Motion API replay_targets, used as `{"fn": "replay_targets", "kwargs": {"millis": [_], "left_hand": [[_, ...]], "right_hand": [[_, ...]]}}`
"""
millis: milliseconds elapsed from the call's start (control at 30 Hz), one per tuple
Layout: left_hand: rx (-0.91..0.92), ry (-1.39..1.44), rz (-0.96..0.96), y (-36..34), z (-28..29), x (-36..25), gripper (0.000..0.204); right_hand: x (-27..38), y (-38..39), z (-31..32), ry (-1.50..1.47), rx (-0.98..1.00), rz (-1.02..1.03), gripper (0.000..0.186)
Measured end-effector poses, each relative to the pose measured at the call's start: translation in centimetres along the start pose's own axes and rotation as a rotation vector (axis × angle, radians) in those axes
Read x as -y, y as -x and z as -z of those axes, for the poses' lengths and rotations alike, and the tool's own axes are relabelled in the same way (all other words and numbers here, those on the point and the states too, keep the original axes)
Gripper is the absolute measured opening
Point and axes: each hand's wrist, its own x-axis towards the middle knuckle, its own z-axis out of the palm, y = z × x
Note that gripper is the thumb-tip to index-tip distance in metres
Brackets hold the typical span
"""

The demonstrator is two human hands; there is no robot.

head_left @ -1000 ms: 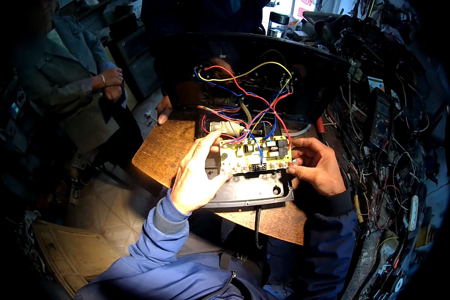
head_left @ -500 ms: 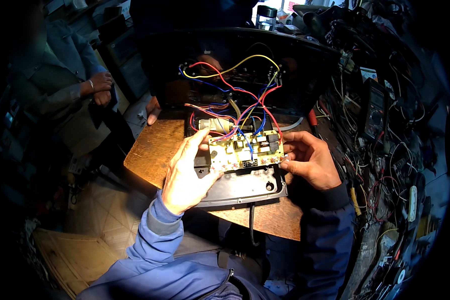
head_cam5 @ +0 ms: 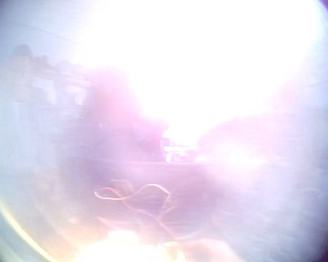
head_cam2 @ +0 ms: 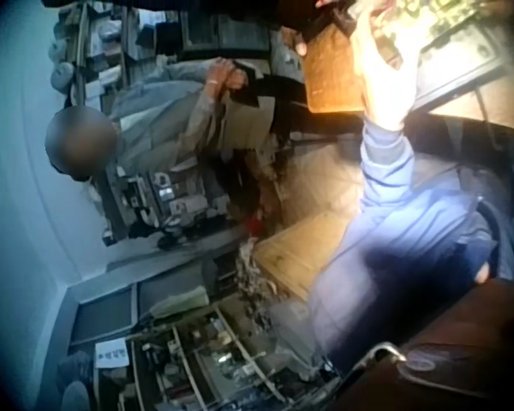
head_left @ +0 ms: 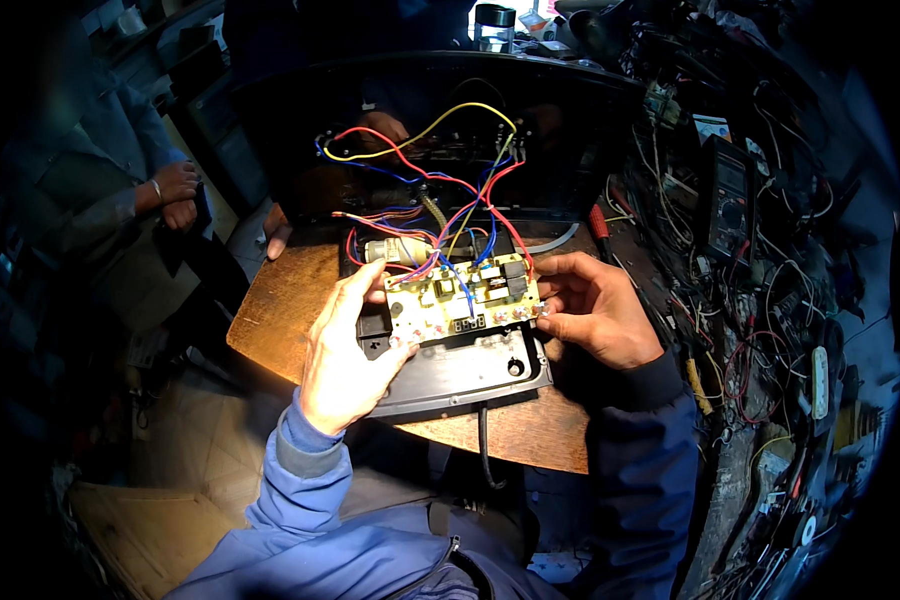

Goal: The person disassembles a portable electric stove, removes the control panel and circuit board, and uses a screwdriver to adjust internal components. The person then reassembles the stove and continues to manipulate the circuit board.

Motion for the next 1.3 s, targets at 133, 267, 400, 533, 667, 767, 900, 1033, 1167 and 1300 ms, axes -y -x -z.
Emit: {"fn": "replay_targets", "kwargs": {"millis": [133, 267, 400, 533, 667, 767, 900, 1033, 1167, 1300], "left_hand": [[-0.007, -0.008, -0.037, -0.22, -0.15, -0.31, 0.083], [0.006, -0.004, -0.018, -0.13, -0.18, -0.09, 0.087], [0.010, -0.024, -0.024, -0.20, -0.11, -0.25, 0.087], [0.017, -0.051, -0.017, -0.21, -0.11, -0.49, 0.086], [0.013, -0.032, -0.025, -0.10, -0.18, -0.21, 0.084], [0.017, -0.030, -0.023, -0.11, -0.14, -0.27, 0.083], [0.018, -0.042, -0.021, -0.17, -0.18, -0.30, 0.083], [0.011, -0.056, -0.027, -0.07, -0.06, -0.25, 0.081], [0.008, -0.062, -0.039, -0.08, -0.08, -0.15, 0.080], [0.004, -0.068, -0.053, -0.08, -0.02, -0.26, 0.080]], "right_hand": [[0.11, 0.18, 0.06, 0.008, -0.008, 0.011, 0.051], [0.17, 0.26, -0.05, -0.033, -0.005, -0.008, 0.051], [-0.01, 0.23, 0.11, -0.013, 0.003, 0.009, 0.051], [0.07, 0.28, 0.02, -0.002, -0.004, 0.019, 0.052], [-0.06, 0.19, -0.02, -0.012, -0.003, 0.029, 0.052], [0.21, 0.34, -0.15, 0.006, -0.020, 0.028, 0.051], [0.19, 0.39, -0.03, 0.049, -0.026, 0.053, 0.050], [0.32, 0.37, -0.20, 0.025, -0.016, 0.046, 0.049], [0.09, 0.40, -0.23, 0.022, -0.023, 0.051, 0.050], [0.24, 0.39, -0.13, 0.033, -0.018, 0.045, 0.051]]}}
